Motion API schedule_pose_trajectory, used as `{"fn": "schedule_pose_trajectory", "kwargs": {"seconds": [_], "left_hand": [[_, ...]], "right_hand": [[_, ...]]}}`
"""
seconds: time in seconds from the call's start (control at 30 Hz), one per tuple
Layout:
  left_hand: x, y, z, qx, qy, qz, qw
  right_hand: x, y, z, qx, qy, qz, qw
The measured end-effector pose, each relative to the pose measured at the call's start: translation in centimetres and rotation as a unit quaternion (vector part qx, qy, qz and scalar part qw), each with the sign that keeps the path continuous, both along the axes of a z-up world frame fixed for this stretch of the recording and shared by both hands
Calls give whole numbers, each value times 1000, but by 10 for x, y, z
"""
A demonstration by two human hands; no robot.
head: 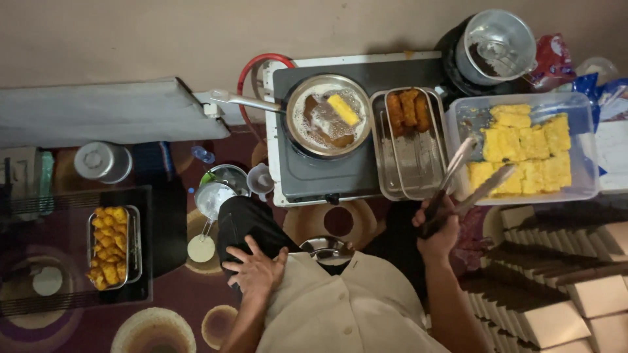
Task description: Frying rectangular food items in a pan and transferring them to a tray using tongs.
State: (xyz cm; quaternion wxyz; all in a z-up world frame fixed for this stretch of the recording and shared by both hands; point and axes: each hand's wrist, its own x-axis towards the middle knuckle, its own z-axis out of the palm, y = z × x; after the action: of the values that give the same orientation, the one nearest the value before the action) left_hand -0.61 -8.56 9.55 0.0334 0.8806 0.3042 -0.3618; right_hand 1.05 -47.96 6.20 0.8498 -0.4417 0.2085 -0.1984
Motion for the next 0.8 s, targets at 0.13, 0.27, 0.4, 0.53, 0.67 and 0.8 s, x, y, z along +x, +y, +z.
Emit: {"fn": "schedule_pose_trajectory", "kwargs": {"seconds": [0.13,0.27,0.4,0.53,0.67,0.8], "left_hand": [[2,-1,2,3,15,-12,1000],[4,1,6,2,8,-12,1000],[6,1,12,-9,31,-8,999],[2,0,2,0,6,-12,1000],[1,0,2,14,12,-20,1000],[8,0,16,-11,42,-15,999]], "right_hand": [[1,-8,-20,-21,-32,64,997],[6,-3,-21,-28,-5,42,999],[8,-6,-14,17,2,44,999],[10,-4,-21,-61,-55,94,992],[8,-2,-14,-51,-28,65,996],[12,-5,-7,-41,3,35,999]]}}
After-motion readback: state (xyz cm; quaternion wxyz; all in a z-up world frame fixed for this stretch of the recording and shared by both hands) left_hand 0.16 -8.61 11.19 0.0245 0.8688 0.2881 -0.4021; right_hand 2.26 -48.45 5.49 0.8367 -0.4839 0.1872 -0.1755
